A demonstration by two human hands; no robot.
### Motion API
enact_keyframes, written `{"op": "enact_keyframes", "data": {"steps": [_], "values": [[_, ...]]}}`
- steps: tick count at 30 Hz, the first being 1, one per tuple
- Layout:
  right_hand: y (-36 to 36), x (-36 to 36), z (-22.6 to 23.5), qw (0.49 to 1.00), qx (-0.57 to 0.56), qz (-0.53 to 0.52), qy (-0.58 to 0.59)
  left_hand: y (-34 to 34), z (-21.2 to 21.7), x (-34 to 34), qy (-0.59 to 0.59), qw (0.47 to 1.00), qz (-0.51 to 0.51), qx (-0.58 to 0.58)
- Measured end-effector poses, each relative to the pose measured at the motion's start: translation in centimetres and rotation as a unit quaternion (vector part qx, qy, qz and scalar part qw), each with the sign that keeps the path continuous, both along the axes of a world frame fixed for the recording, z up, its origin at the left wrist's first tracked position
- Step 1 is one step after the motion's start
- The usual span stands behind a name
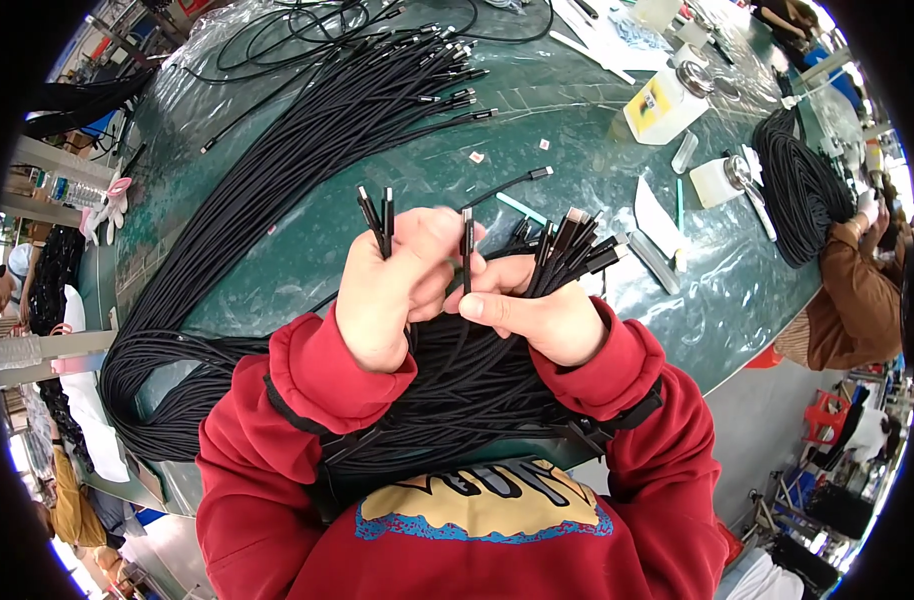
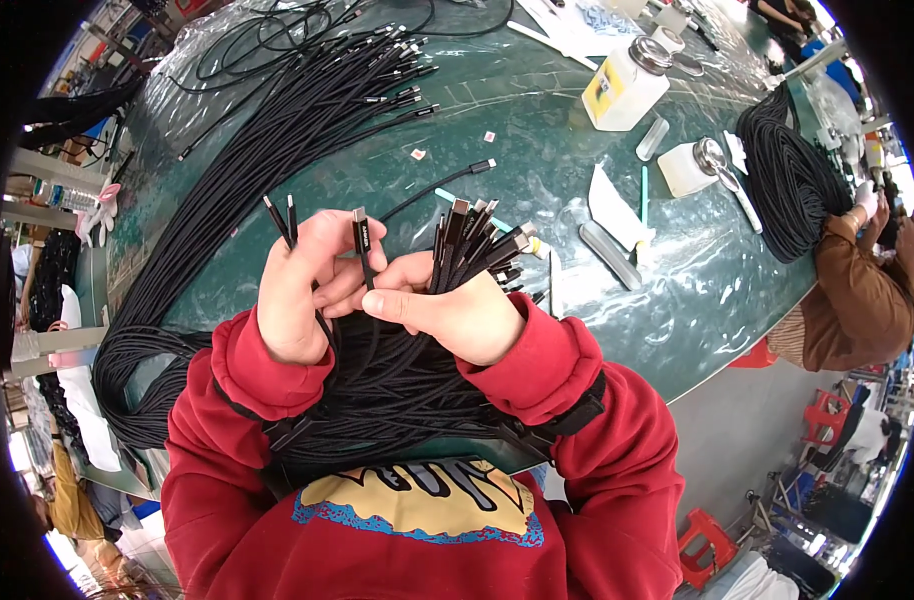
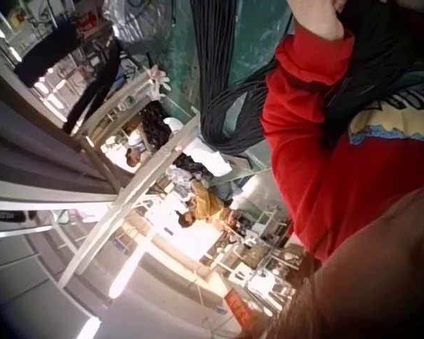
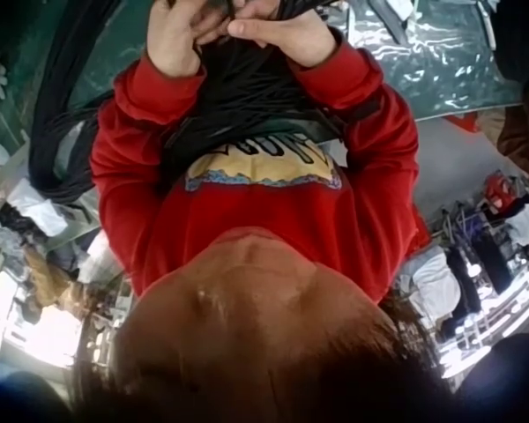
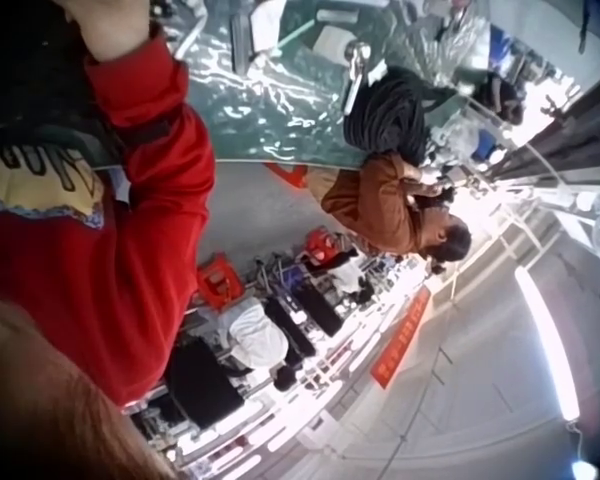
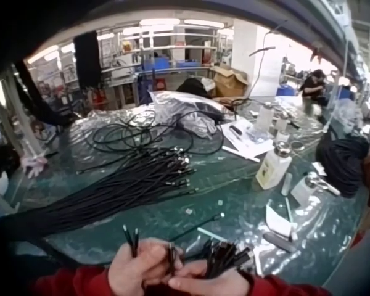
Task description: The person gathers a bundle of cables, selects individual ends to wipe with a cloth-tipped tool, and scrapes the connectors with a small blade. After cleaning several cable ends one by one, the person sets the bundle back down on the work surface.
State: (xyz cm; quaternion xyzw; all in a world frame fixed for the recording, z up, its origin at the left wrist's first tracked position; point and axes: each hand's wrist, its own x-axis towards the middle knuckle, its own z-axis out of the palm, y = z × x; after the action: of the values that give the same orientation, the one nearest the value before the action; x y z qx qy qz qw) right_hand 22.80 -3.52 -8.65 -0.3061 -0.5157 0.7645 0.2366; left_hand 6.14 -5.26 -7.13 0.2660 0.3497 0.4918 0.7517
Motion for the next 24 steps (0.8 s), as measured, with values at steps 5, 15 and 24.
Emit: {"op": "enact_keyframes", "data": {"steps": [5,15,24], "values": [[0.0,0.0,-0.4,0.998,-0.036,-0.033,0.028,-0.3,1.0,2.0,0.175,0.981,0.088,0.015],[-0.2,-0.5,-0.1,0.992,-0.016,-0.059,0.108,-0.3,0.5,1.0,0.088,0.995,0.043,-0.002],[0.2,0.3,0.1,0.999,0.004,-0.013,0.029,-0.2,0.4,1.4,0.081,0.996,0.042,0.000]]}}
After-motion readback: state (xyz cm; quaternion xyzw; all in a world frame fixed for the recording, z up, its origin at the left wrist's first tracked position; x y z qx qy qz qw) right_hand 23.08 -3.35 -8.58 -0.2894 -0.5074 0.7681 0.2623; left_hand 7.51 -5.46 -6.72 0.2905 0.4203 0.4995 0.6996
